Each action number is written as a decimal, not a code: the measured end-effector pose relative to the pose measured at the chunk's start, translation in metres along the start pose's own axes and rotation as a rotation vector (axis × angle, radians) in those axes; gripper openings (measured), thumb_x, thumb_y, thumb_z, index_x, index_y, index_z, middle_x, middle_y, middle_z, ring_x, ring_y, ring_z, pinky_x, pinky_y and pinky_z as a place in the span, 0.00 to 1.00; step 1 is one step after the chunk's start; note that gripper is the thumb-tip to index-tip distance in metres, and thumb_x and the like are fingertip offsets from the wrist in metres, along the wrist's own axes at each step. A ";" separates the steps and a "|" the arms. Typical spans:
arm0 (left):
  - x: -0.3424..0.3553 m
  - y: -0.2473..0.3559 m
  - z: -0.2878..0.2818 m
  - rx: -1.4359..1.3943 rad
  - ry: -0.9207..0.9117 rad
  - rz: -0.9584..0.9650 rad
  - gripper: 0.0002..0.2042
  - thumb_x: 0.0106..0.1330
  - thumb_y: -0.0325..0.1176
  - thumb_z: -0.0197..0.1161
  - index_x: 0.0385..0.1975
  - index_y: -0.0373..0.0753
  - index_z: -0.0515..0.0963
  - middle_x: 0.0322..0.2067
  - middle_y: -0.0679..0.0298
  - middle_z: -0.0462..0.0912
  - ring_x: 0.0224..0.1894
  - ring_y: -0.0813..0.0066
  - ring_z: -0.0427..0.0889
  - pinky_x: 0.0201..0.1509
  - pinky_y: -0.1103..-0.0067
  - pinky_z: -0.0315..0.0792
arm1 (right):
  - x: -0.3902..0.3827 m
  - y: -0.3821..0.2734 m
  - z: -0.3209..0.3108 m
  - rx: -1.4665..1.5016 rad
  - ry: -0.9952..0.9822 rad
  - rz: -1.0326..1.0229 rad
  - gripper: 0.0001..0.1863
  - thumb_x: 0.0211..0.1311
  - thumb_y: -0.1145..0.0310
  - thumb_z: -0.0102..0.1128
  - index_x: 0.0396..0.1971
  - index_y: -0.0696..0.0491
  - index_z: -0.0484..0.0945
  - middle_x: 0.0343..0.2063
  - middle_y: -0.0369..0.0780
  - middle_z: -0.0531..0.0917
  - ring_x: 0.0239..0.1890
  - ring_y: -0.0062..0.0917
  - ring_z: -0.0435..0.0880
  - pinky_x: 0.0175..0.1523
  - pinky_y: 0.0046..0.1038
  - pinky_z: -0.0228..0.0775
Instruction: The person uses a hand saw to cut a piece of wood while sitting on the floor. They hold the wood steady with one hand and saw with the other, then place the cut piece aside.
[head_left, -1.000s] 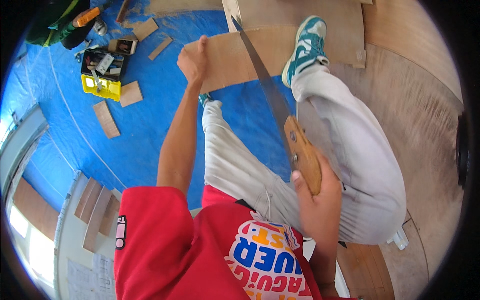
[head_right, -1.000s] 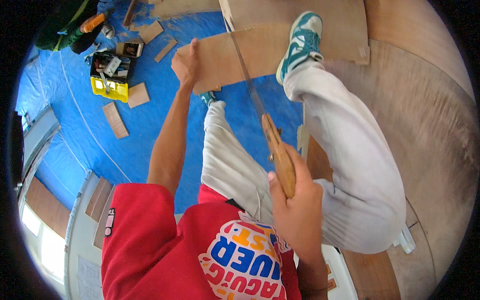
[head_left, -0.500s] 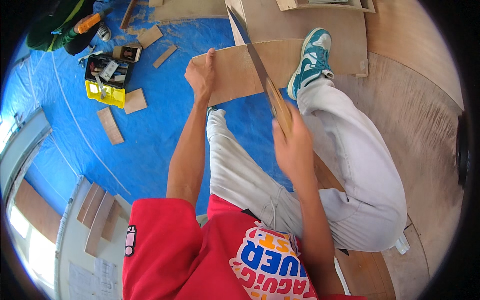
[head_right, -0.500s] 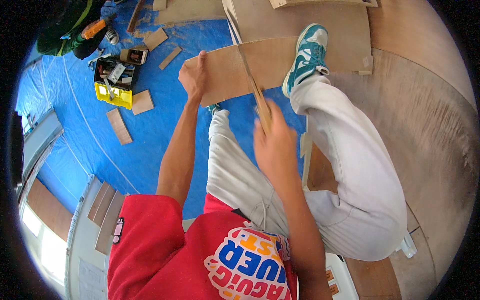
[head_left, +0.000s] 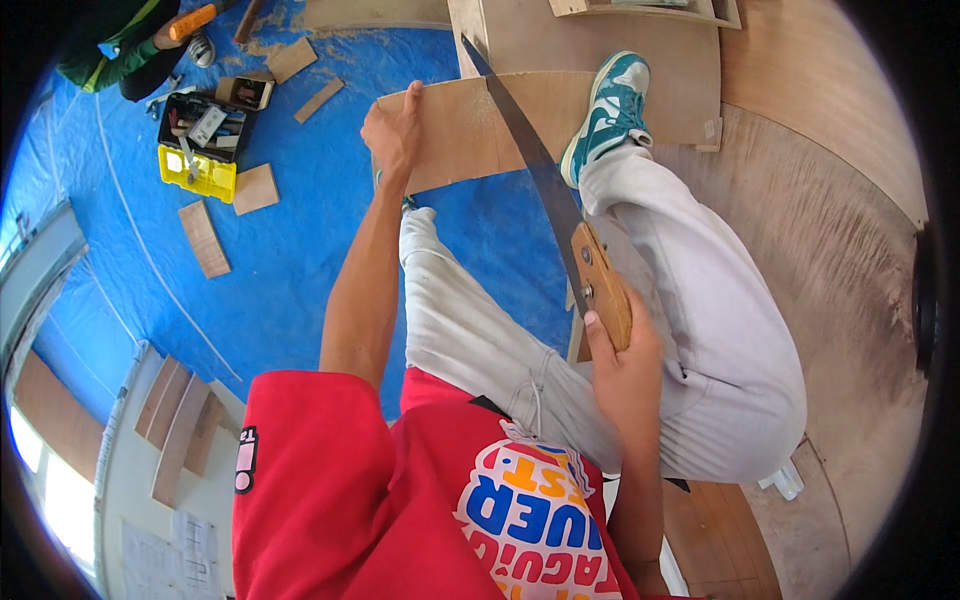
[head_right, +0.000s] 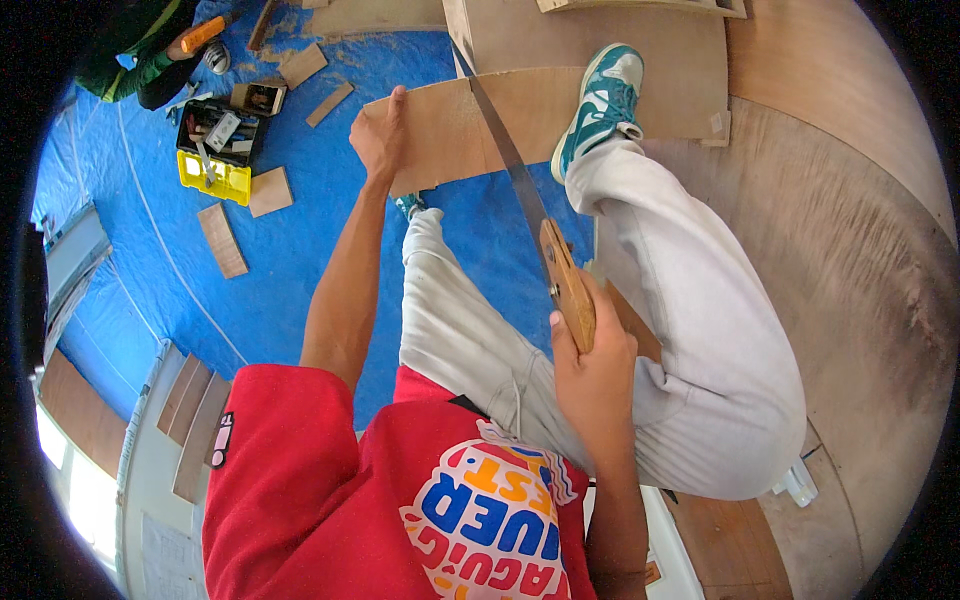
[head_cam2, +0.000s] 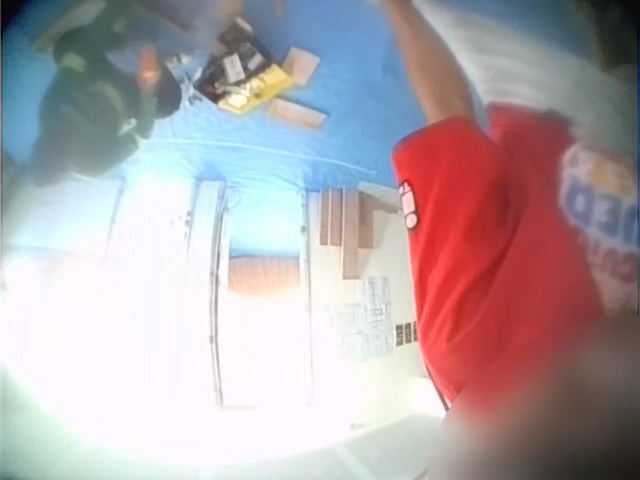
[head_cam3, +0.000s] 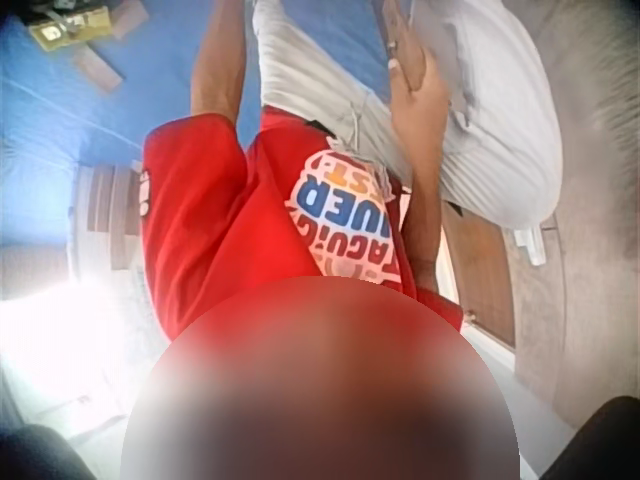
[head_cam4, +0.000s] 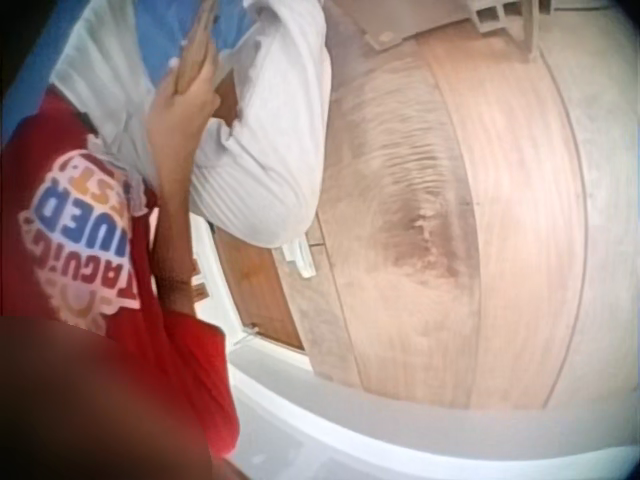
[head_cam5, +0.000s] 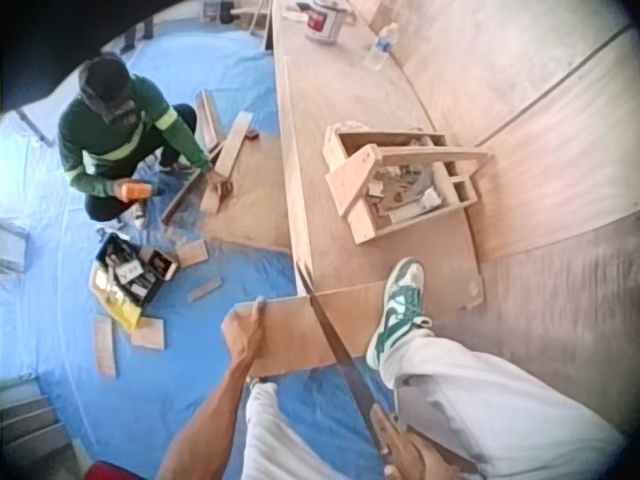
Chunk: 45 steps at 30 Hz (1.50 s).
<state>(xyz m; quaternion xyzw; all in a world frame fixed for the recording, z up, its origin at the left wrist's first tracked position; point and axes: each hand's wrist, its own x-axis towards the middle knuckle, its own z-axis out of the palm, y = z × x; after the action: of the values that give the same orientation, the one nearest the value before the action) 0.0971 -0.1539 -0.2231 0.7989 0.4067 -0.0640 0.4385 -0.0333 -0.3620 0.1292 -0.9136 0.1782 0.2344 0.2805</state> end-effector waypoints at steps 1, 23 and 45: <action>0.000 0.002 -0.001 -0.042 -0.001 0.007 0.38 0.59 0.68 0.71 0.38 0.27 0.86 0.38 0.42 0.89 0.44 0.46 0.89 0.53 0.60 0.79 | 0.017 0.000 0.007 0.031 -0.009 -0.005 0.23 0.70 0.70 0.60 0.64 0.59 0.74 0.42 0.56 0.87 0.43 0.51 0.88 0.48 0.45 0.78; -0.001 -0.005 0.002 -0.085 0.001 0.066 0.40 0.56 0.70 0.72 0.35 0.27 0.85 0.37 0.42 0.89 0.43 0.45 0.89 0.52 0.59 0.80 | 0.081 -0.004 0.069 0.140 0.033 -0.102 0.21 0.71 0.71 0.58 0.62 0.58 0.74 0.47 0.59 0.85 0.48 0.57 0.85 0.53 0.46 0.78; 0.001 -0.006 0.002 -0.021 0.005 0.094 0.39 0.58 0.69 0.71 0.37 0.26 0.86 0.35 0.43 0.89 0.42 0.46 0.90 0.51 0.60 0.80 | -0.011 0.007 0.023 0.061 0.015 0.069 0.24 0.70 0.72 0.61 0.64 0.58 0.74 0.44 0.56 0.87 0.43 0.46 0.90 0.50 0.39 0.78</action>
<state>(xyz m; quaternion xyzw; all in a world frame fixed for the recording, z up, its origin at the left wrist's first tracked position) 0.0941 -0.1536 -0.2282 0.8127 0.3703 -0.0372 0.4483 -0.0534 -0.3516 0.1152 -0.8997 0.2186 0.2314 0.2986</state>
